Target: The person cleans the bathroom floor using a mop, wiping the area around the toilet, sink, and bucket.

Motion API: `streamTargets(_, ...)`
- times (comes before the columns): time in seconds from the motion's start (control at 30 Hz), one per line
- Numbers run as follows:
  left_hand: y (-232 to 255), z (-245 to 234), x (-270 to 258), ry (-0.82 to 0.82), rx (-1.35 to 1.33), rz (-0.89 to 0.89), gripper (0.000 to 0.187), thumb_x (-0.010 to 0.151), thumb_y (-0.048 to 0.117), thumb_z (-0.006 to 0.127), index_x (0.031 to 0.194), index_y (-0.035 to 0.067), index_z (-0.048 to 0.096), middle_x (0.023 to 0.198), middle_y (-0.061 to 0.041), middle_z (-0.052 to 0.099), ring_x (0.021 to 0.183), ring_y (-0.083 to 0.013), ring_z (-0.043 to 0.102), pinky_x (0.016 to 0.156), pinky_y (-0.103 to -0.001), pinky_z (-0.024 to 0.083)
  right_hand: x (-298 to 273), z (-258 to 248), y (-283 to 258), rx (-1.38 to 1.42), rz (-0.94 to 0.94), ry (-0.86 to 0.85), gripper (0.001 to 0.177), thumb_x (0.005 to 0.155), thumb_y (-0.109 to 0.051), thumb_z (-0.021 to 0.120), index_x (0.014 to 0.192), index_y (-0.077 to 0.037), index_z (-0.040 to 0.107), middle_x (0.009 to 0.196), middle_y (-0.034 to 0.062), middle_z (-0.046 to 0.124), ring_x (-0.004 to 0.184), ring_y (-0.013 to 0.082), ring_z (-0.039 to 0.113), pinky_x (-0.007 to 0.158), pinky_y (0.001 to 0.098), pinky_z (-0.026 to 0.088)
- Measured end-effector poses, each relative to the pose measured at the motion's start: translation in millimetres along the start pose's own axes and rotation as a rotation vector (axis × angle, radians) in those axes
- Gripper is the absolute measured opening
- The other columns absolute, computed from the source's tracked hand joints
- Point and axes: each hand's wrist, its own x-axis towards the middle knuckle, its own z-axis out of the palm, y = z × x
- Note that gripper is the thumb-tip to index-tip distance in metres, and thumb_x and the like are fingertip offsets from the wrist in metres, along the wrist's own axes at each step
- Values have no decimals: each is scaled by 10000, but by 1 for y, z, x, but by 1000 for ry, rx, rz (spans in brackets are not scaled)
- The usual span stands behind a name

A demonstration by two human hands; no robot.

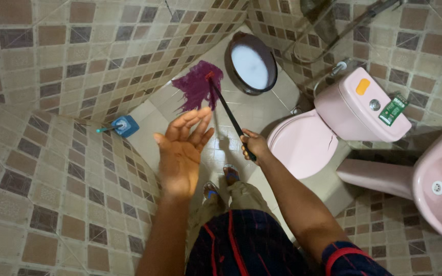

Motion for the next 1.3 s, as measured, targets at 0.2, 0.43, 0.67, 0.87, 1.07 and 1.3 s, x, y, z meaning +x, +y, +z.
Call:
streamTargets(0.2, 0, 17, 8, -18, 65, 4, 827, 1021, 725, 366, 1485, 45, 442, 1586, -223, 458, 1534, -373, 409, 1252, -498, 357, -24, -30, 27, 23, -4, -17, 486, 1022, -179, 536, 1507, -172, 536, 616, 39, 498, 404, 145, 443, 355, 302, 378)
streamTargets(0.43, -11, 18, 23, -104, -16, -55, 817, 1039, 710, 354, 1478, 26, 439, 1591, -238, 445, 1537, -386, 403, 1256, -496, 351, -105, -54, 80, 100, 102, 14, 479, 1026, -228, 506, 1505, -214, 520, 629, 34, 517, 404, 139, 440, 351, 292, 363)
streamTargets(0.67, 16, -2, 22, -166, 24, -93, 822, 1047, 706, 341, 1483, 14, 427, 1590, -249, 435, 1553, -396, 388, 1251, -487, 346, -99, -29, 117, 167, 108, 78, 481, 1015, -230, 556, 1496, -229, 534, 631, 31, 532, 405, 129, 435, 354, 282, 351)
streamTargets(0.87, 58, -39, 14, -156, 112, -73, 817, 1052, 700, 286, 1491, 23, 414, 1603, -253, 424, 1563, -427, 378, 1269, -522, 325, -6, 10, 90, 163, -111, 7, 478, 1012, -206, 531, 1478, -111, 581, 599, 38, 522, 388, 149, 458, 342, 308, 383)
streamTargets(1.07, 71, -51, 9, -187, 95, -91, 787, 1070, 679, 283, 1495, 28, 409, 1606, -251, 422, 1573, -431, 369, 1283, -540, 306, 7, 56, 53, 114, -5, 156, 567, 1004, -189, 575, 1553, -205, 435, 605, 32, 505, 431, 131, 430, 373, 306, 374)
streamTargets(1.3, 59, -50, 22, -200, -6, -169, 772, 1072, 666, 270, 1476, 25, 418, 1597, -253, 430, 1555, -408, 384, 1273, -539, 312, -50, 31, 132, 163, -31, 100, 554, 1004, -229, 571, 1548, -180, 479, 629, 7, 504, 434, 114, 437, 383, 277, 359)
